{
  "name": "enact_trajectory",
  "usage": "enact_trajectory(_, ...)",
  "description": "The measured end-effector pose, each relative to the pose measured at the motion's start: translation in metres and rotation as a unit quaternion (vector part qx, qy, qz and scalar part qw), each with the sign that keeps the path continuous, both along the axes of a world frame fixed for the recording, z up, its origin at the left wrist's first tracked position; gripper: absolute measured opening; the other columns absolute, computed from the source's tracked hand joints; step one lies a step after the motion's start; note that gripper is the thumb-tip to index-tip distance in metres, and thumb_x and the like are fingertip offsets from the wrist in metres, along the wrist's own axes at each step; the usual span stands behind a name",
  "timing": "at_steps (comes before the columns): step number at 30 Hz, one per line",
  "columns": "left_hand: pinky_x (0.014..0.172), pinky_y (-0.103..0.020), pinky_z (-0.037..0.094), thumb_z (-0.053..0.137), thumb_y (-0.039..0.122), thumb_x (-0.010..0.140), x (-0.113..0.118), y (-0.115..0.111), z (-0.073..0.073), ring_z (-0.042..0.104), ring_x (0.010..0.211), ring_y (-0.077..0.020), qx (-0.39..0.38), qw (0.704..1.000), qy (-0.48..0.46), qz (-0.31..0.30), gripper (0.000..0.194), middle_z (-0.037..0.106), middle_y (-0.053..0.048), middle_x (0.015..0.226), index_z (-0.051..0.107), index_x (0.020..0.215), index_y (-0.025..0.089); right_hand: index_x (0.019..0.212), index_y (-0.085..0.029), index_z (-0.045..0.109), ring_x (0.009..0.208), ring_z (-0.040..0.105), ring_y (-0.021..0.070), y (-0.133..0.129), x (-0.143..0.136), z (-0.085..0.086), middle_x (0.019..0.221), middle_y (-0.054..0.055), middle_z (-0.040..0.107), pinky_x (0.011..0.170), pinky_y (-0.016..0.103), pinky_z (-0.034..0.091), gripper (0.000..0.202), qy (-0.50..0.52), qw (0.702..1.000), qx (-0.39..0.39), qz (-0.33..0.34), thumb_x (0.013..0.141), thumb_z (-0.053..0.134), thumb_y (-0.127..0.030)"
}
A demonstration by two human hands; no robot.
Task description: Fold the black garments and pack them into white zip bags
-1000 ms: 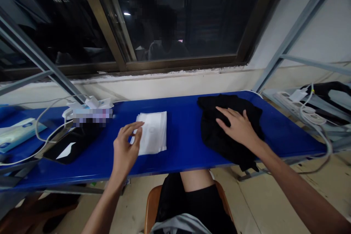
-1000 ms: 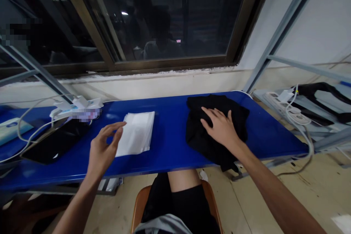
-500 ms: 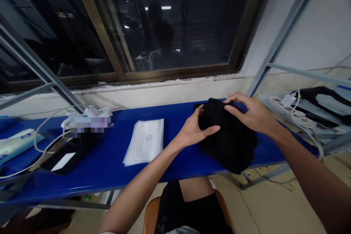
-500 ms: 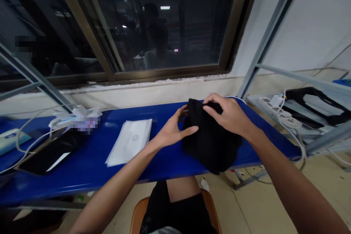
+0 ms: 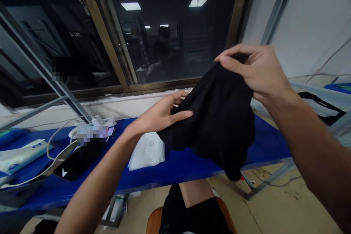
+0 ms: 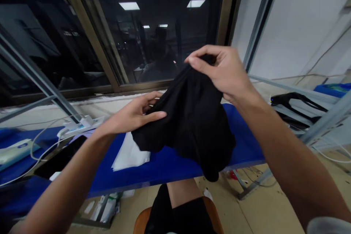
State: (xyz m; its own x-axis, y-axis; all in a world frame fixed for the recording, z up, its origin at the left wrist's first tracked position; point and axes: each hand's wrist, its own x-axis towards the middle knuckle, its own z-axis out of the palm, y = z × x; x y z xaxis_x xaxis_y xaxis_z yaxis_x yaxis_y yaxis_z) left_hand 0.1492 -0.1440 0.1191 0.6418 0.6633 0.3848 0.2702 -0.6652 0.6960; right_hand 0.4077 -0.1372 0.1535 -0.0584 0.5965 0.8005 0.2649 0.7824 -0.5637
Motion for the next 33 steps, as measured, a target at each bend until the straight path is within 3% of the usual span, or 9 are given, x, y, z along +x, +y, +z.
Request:
enact_trajectory(6, 0.082, -0.038, 0.06, 0.076, 0.048, 0.083, -0.068, 0.032, 0.02, 0.072, 0.093, -0.0251, -0.01, 0.99, -0.013, 0.143, 0.042, 0.078, -0.008, 0.102, 0.076, 0.112, 0.018, 0.091, -0.021, 0.078, 0.078, 0.066, 0.0169, 0.055, 0.023, -0.013, 0.078, 0.0, 0.071, 0.078, 0.035, 0.056, 0.029, 0.004, 0.999, -0.044, -0.001, 0.076, 0.085, -0.045)
enact_trajectory(10, 0.087, -0.036, 0.057, 0.072, 0.041, 0.087, -0.081, 0.091, 0.02, 0.071, 0.092, -0.0223, 0.086, 0.973, 0.031, 0.21, 0.034, 0.08, -0.007, 0.097, 0.077, 0.111, 0.016, 0.085, -0.021, 0.077, 0.086, 0.068, 0.0213, 0.122, 0.012, -0.031, 0.079, 0.001, 0.073, 0.089, 0.042, 0.055, 0.03, -0.004, 0.998, -0.054, -0.037, 0.074, 0.083, -0.049)
enact_trajectory(13, 0.092, -0.029, 0.052, 0.064, 0.035, 0.093, -0.08, 0.122, 0.035, 0.068, 0.093, -0.0156, 0.2, 0.941, 0.084, 0.26, 0.031, 0.079, -0.002, 0.101, 0.075, 0.112, 0.013, 0.083, -0.019, 0.076, 0.091, 0.069, 0.0226, 0.156, 0.001, -0.016, 0.087, 0.003, 0.075, 0.096, 0.045, 0.052, 0.029, 0.021, 0.997, 0.01, -0.076, 0.077, 0.081, -0.046)
enact_trajectory(16, 0.096, -0.024, 0.048, 0.057, 0.036, 0.097, -0.082, 0.126, 0.054, 0.064, 0.094, -0.0112, 0.273, 0.916, 0.066, 0.287, 0.032, 0.075, 0.004, 0.102, 0.072, 0.116, 0.016, 0.089, -0.021, 0.076, 0.1, 0.069, 0.0239, 0.156, -0.001, 0.01, 0.096, 0.003, 0.076, 0.097, 0.044, 0.052, 0.025, 0.016, 0.994, 0.073, -0.081, 0.08, 0.079, -0.045)
enact_trajectory(19, 0.091, -0.025, 0.05, 0.06, 0.038, 0.096, -0.086, 0.104, 0.056, 0.062, 0.087, -0.0115, 0.331, 0.9, 0.053, 0.278, 0.029, 0.072, 0.004, 0.096, 0.074, 0.112, 0.019, 0.091, -0.025, 0.076, 0.1, 0.068, 0.0239, 0.125, 0.005, 0.013, 0.097, 0.003, 0.076, 0.09, 0.04, 0.056, 0.024, -0.018, 0.996, 0.067, -0.062, 0.081, 0.079, -0.046)
enact_trajectory(23, 0.089, -0.033, 0.053, 0.063, 0.04, 0.094, -0.091, 0.045, 0.017, 0.067, 0.089, -0.018, 0.293, 0.93, 0.072, 0.211, 0.027, 0.075, -0.002, 0.098, 0.077, 0.106, 0.02, 0.094, -0.024, 0.078, 0.086, 0.071, 0.0219, 0.06, 0.019, -0.027, 0.092, 0.003, 0.077, 0.079, 0.037, 0.058, 0.026, -0.11, 0.994, -0.01, -0.011, 0.081, 0.079, -0.047)
enact_trajectory(28, 0.084, -0.037, 0.058, 0.061, 0.05, 0.09, -0.119, -0.022, -0.067, 0.072, 0.096, -0.0279, -0.021, 0.978, 0.157, 0.133, 0.03, 0.078, -0.007, 0.105, 0.081, 0.1, 0.029, 0.102, -0.027, 0.079, 0.098, 0.073, 0.0246, 0.004, 0.052, -0.1, 0.103, 0.003, 0.079, 0.09, 0.037, 0.058, 0.027, -0.327, 0.914, -0.205, 0.127, 0.091, 0.067, -0.048)
enact_trajectory(31, 0.087, -0.041, 0.058, 0.063, 0.052, 0.083, -0.152, -0.017, -0.122, 0.071, 0.106, -0.0322, -0.071, 0.941, 0.142, 0.3, 0.039, 0.076, -0.01, 0.114, 0.076, 0.108, 0.026, 0.105, -0.026, 0.078, 0.104, 0.072, 0.0274, 0.006, 0.064, -0.153, 0.108, 0.005, 0.078, 0.095, 0.042, 0.057, 0.034, -0.329, 0.918, -0.222, 0.009, 0.097, 0.055, -0.048)
enact_trajectory(33, 0.086, -0.045, 0.057, 0.066, 0.048, 0.072, -0.17, 0.003, -0.154, 0.072, 0.1, -0.0367, -0.105, 0.869, 0.156, 0.457, 0.041, 0.078, -0.014, 0.102, 0.074, 0.099, 0.019, 0.113, -0.025, 0.076, 0.111, 0.07, 0.0292, 0.016, 0.063, -0.19, 0.116, 0.008, 0.076, 0.101, 0.047, 0.054, 0.035, -0.345, 0.916, -0.179, -0.102, 0.098, 0.05, -0.043)
